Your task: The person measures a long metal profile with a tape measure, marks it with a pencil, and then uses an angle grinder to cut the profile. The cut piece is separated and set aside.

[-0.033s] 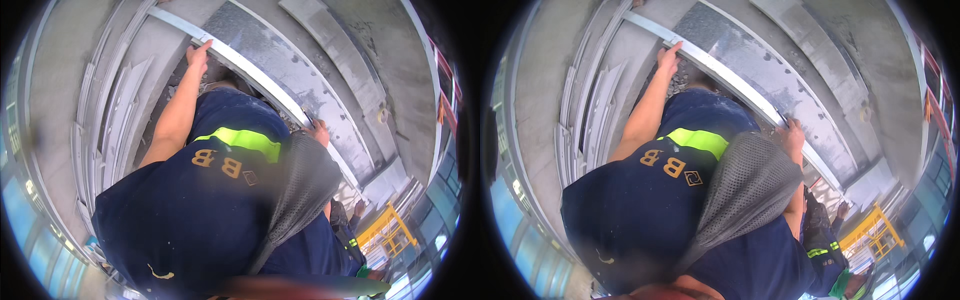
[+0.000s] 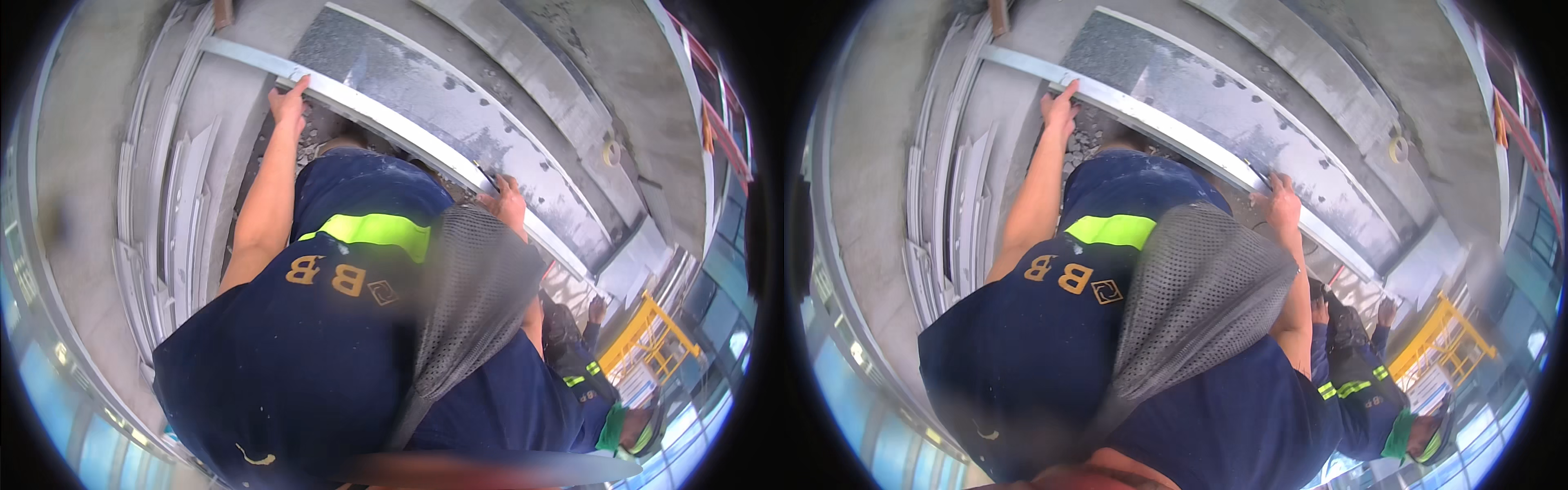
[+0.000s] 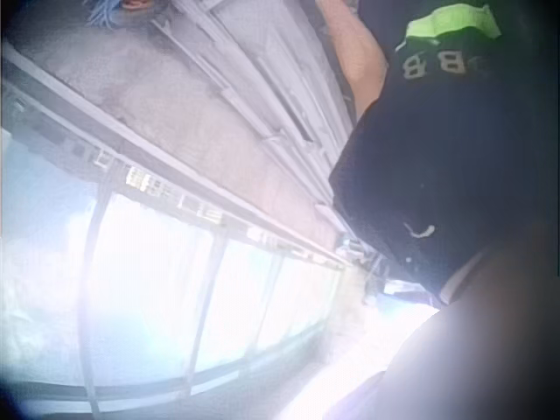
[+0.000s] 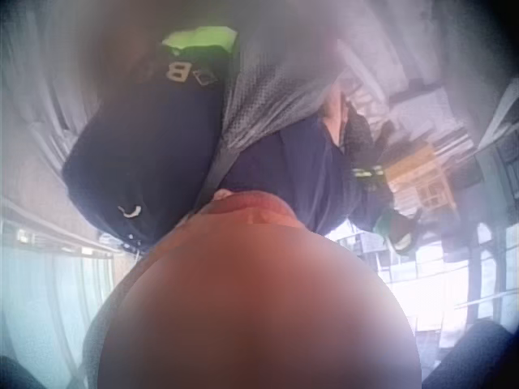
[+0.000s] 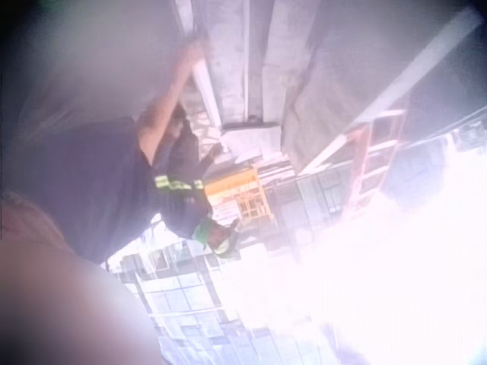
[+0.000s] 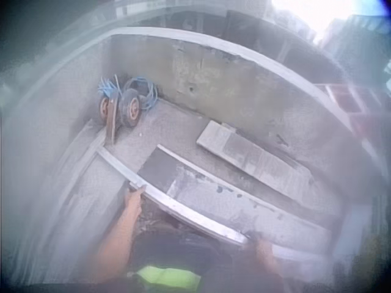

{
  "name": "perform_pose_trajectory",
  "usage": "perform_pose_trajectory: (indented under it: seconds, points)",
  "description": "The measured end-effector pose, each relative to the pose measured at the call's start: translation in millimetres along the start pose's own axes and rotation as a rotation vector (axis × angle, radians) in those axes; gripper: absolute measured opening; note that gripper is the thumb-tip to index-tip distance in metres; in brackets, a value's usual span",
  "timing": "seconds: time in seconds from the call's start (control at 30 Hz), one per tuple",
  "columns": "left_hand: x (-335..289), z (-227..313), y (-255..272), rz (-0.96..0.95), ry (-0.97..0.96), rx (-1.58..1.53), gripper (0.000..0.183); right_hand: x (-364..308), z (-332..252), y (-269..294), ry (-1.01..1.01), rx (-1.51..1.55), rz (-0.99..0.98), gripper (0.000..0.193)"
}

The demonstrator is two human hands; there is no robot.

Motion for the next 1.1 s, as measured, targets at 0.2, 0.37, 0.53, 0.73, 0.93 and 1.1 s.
perform_pose_trajectory:
  seconds: [0.2, 0.37, 0.53, 0.73, 0.93, 1.1]
  points:
    - [-25, 56, 4, 0.314, -0.767, 1.100, 0.095, -35, -14, -6, -0.289, 0.087, 0.287, 0.059]
    - [-20, 68, -25, -0.086, -1.160, 1.352, 0.035, -68, -27, -34, -0.651, 0.243, 0.391, 0.045]
    - [-11, 75, -31, -0.328, -1.196, 1.393, 0.029, -110, -38, -79, -0.934, 0.369, 0.540, 0.038]
    - [-12, 76, -36, -0.334, -1.195, 1.491, 0.027, -164, -8, -116, -1.141, 0.447, 0.699, 0.042]
    - [-24, 69, -47, -0.196, -1.154, 1.746, 0.023, -232, 98, -129, -1.398, 0.657, 0.654, 0.065]
    - [-61, 66, -78, -0.077, -1.152, 1.963, 0.028, -293, 195, -111, -1.391, 0.567, 0.750, 0.061]
Point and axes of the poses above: each hand's wrist, its own x-axis towards the middle knuckle, its own y-axis out of the back of the hand, z = x × y, the point moved 5 cm from there along x, towards the middle knuckle, and after that the axes turned 1 degree about z, right-handed, at the moved point
